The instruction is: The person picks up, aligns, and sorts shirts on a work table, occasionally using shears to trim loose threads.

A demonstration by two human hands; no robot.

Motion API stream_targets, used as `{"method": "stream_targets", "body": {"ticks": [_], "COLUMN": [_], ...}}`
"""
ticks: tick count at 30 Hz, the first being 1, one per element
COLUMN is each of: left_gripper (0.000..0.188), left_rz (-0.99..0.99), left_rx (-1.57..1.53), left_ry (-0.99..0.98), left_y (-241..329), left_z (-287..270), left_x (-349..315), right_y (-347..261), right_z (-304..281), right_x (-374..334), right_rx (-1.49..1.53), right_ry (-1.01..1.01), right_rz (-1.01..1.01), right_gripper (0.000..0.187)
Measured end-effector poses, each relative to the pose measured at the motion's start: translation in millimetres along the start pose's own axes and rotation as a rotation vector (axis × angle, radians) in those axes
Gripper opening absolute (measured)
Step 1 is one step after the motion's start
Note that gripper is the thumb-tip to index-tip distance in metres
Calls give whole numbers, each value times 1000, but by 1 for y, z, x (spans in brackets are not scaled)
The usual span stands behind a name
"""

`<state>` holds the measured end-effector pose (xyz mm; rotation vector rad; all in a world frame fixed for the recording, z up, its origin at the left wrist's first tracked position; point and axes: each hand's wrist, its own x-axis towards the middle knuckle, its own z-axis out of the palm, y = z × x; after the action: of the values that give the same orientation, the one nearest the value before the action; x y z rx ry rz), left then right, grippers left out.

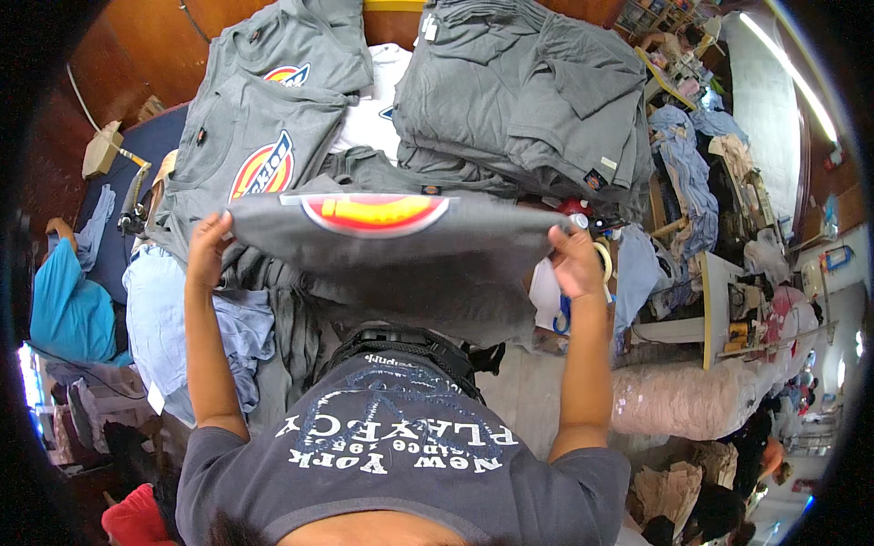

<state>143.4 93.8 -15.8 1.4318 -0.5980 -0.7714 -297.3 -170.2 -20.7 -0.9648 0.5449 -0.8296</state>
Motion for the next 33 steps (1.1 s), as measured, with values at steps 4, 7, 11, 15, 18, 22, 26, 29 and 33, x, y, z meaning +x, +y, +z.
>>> {"method": "stream_targets", "body": {"ticks": [4, 7, 11, 15, 18, 22, 26, 29, 33], "left_gripper": [27, 35, 27, 31, 31, 27, 16, 11, 11], "left_rz": [248, 137, -213, -495, -690, -739, -784, -709, -525], "left_rx": [-398, -218, 93, 11, -32, -89, -145, -193, -519], "left_ry": [-75, -331, -458, -732, -787, -769, -634, -603, -637], "left_y": [59, 81, 54, 5, -17, -37, -52, -57, -55], "left_z": [14, 16, 13, 39, 57, 54, 54, 51, 34], "left_x": [3, -10, -17, -37, -43, -49, -38, -31, -29], "right_y": [-62, -100, -122, -115, -122, -125, -133, -131, -131], "right_z": [5, 44, 43, 34, 31, 37, 41, 42, 29], "right_x": [21, 26, 33, 38, 29, 33, 22, 23, 32], "right_rx": [-75, -84, -159, -198, -191, -192, -237, -267, -170], "right_ry": [-184, -131, -113, -84, -23, -1, 9, -14, -24], "right_rz": [-87, -221, -330, -312, -340, -384, -440, -471, -455], "right_gripper": [20, 19, 23, 21, 19, 17, 18, 20, 24]}}
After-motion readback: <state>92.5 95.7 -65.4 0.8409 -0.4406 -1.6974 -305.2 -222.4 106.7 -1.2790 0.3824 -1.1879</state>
